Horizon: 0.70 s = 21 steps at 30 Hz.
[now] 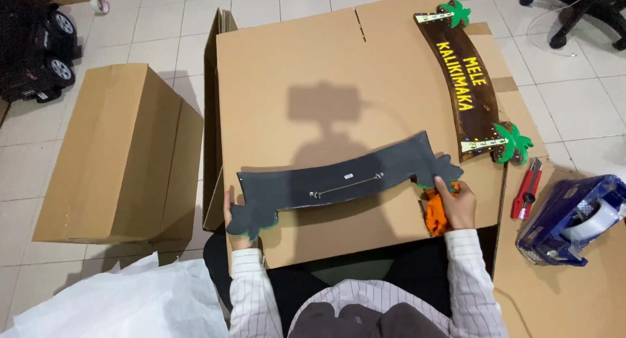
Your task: Cleaning a wooden decorative sign by wiping it thoroughly with a cloth.
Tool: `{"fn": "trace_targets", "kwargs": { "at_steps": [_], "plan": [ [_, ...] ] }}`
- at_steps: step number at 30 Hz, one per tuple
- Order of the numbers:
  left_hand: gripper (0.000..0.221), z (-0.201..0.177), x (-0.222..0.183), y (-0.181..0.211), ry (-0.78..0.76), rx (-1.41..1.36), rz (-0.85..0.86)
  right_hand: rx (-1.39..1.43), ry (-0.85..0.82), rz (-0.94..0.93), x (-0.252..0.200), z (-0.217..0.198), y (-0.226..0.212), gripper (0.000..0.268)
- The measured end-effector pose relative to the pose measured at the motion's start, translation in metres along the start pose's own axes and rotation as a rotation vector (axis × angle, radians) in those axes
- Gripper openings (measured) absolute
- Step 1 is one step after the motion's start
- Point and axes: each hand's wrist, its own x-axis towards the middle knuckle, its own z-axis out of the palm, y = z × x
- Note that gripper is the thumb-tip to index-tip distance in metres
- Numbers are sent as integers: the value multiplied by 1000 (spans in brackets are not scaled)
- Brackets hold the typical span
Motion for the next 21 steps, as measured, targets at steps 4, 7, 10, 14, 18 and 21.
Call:
{"fn": "trace_targets", "kwargs": {
  "at_steps": [4, 7, 10, 14, 18, 21],
  "plan": [
    [52, 36, -10, -14, 198, 342, 138, -337, -97, -23, 7, -10, -6, 86],
    [52, 54, -24, -43, 269, 497, 351, -408, -87, -57, 4, -28, 2, 82],
    [73, 81, -34, -72, 313, 583, 484, -415, 172, -231, -2, -44, -8, 61],
    [89, 130, -44, -104, 396, 669, 502, -10, 155, -479, -66, -37, -131, 39],
    [52, 64, -31, -62, 381, 922, 514, -200, -45, -839, -53, 21, -127, 36],
    [43, 53, -27, -56, 373, 944, 575, -538, -256, -836, -6, 57, -86, 50]
  ]
}}
